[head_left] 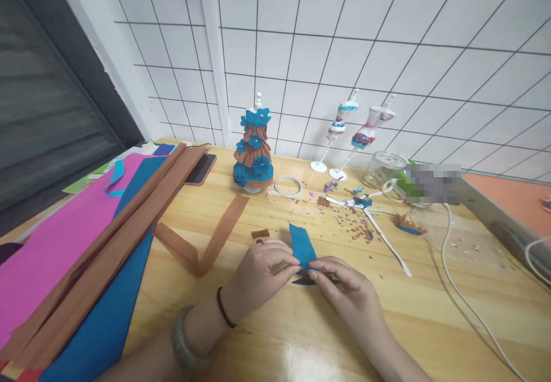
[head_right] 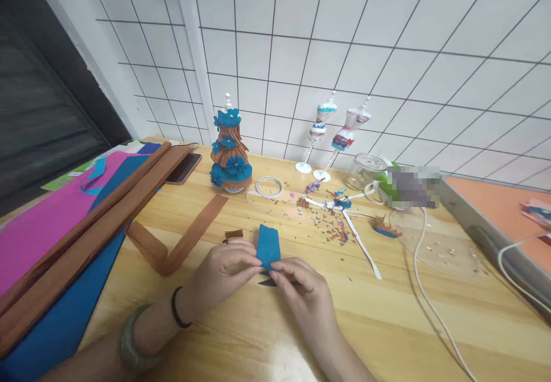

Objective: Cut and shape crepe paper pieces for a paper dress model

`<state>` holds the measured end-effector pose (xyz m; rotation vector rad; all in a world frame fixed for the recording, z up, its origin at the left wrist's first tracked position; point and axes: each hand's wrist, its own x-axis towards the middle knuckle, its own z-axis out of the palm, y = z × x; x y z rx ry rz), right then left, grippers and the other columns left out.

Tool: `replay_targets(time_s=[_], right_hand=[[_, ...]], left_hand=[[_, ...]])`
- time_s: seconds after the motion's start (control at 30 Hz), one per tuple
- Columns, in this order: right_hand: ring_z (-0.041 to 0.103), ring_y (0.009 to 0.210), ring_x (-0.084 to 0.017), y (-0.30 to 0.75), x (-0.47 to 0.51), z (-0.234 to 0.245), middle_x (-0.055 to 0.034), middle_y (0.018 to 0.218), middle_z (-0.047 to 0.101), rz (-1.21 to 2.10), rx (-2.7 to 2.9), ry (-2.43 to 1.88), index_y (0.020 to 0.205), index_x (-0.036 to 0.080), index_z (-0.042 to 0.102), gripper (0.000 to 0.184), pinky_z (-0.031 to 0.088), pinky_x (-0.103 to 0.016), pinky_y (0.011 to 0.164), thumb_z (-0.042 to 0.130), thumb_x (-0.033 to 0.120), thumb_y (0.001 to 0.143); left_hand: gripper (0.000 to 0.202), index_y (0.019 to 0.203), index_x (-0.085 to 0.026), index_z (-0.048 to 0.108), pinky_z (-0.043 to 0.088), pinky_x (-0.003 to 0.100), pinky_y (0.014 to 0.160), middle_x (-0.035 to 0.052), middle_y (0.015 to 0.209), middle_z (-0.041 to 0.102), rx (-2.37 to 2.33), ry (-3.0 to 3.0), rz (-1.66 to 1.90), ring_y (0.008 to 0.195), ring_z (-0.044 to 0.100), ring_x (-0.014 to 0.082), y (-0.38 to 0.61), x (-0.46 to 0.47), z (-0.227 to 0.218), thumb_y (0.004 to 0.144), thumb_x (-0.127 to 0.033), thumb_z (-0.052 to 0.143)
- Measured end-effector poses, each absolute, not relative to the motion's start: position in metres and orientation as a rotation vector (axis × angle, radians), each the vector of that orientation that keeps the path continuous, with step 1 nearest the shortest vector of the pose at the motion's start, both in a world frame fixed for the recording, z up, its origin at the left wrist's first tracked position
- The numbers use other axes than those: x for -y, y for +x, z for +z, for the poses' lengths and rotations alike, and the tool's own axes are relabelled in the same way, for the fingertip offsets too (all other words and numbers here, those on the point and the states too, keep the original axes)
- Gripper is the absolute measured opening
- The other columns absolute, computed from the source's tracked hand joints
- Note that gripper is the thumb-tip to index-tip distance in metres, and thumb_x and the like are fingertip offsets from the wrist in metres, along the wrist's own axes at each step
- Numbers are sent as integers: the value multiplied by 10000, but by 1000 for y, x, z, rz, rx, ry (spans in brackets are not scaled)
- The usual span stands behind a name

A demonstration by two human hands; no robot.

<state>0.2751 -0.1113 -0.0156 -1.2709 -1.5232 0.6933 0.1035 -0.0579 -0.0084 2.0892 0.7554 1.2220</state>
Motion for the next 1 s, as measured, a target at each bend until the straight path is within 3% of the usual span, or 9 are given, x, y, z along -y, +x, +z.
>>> replay_targets(time_s=[0.4, 1.0], right_hand=[[652, 723, -170, 279, 110, -20, -32, 784, 693, 918, 1269, -1273, 714, 226, 714, 34, 545, -253, 666, 705, 238, 683], [657, 705, -164, 278, 111, -18, -33, 766, 703, 896, 1228, -1307, 677, 229, 726, 32, 548, -243, 656, 722, 214, 649]], left_hand=[[42, 666, -119, 669, 495, 253, 639, 76, 707, 683, -810, 1762, 1042, 672, 632, 160, 103, 59, -7, 684, -155, 681], [88, 655, -131, 667, 493, 262, 641, 66, 710, 658, -808, 1612, 981, 687, 614, 164, 102, 59, -14, 669, -214, 693]])
